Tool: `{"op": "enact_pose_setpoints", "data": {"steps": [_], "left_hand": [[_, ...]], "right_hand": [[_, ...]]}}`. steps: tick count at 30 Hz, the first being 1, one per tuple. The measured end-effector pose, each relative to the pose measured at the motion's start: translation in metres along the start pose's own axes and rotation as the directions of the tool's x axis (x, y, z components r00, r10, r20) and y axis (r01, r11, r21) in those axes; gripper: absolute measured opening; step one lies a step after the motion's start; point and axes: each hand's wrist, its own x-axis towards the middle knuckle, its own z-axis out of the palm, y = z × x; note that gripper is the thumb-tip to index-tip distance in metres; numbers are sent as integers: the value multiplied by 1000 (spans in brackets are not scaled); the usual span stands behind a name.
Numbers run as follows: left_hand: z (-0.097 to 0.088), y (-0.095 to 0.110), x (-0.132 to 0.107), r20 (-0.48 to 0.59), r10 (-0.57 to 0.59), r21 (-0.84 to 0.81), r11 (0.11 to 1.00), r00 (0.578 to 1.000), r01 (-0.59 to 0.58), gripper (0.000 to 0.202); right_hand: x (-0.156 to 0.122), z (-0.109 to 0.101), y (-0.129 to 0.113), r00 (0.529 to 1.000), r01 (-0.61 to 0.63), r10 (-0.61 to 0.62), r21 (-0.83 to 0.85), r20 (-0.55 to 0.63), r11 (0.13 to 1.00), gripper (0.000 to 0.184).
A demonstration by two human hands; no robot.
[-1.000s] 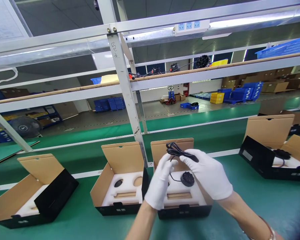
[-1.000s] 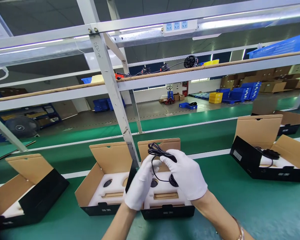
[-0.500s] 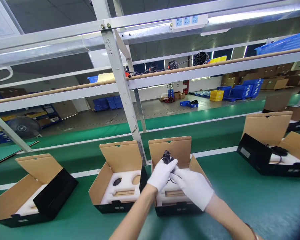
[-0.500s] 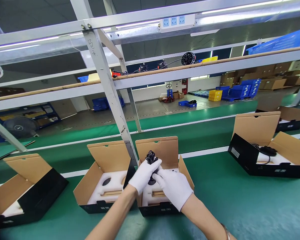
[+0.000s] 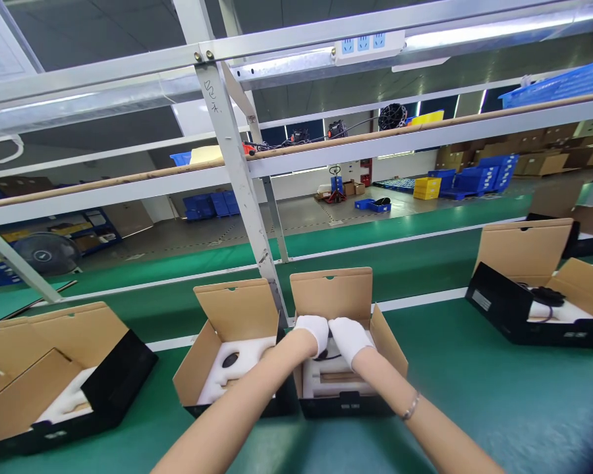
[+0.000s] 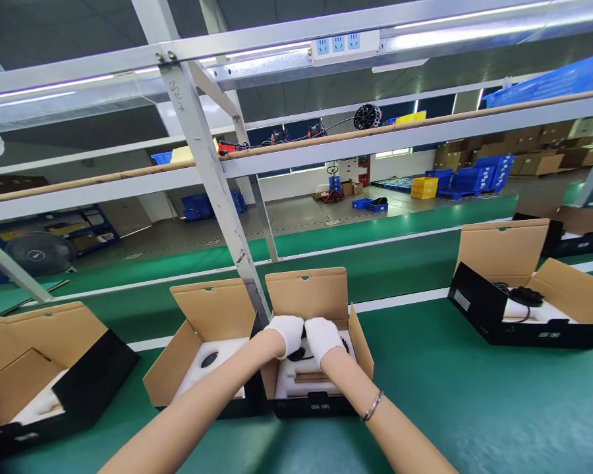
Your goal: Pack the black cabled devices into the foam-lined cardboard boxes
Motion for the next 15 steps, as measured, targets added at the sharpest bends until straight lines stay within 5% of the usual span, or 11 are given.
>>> {"op": "enact_pose_setpoints", "data": {"steps": [3,9,12,15], "left_hand": [[13,19,-13,43,-101,161,983,994,92,38],[27,20,-17,223,16,247,966,975,-73,74],[19,11,-13,197,24,272,959,980,-78,64],[12,11,-10,94,9,290,956,995,-36,46]], "right_hand": [[-2,1,-4,999,-7,6,25,36,1000,27],[-44,-25,12,1000,11,-10,51,-24,999,20],[-81,-22,17,999,37,-34,122,-22,992,23],[-110,7,17,993,-56,45,109,106,992,26]]}}
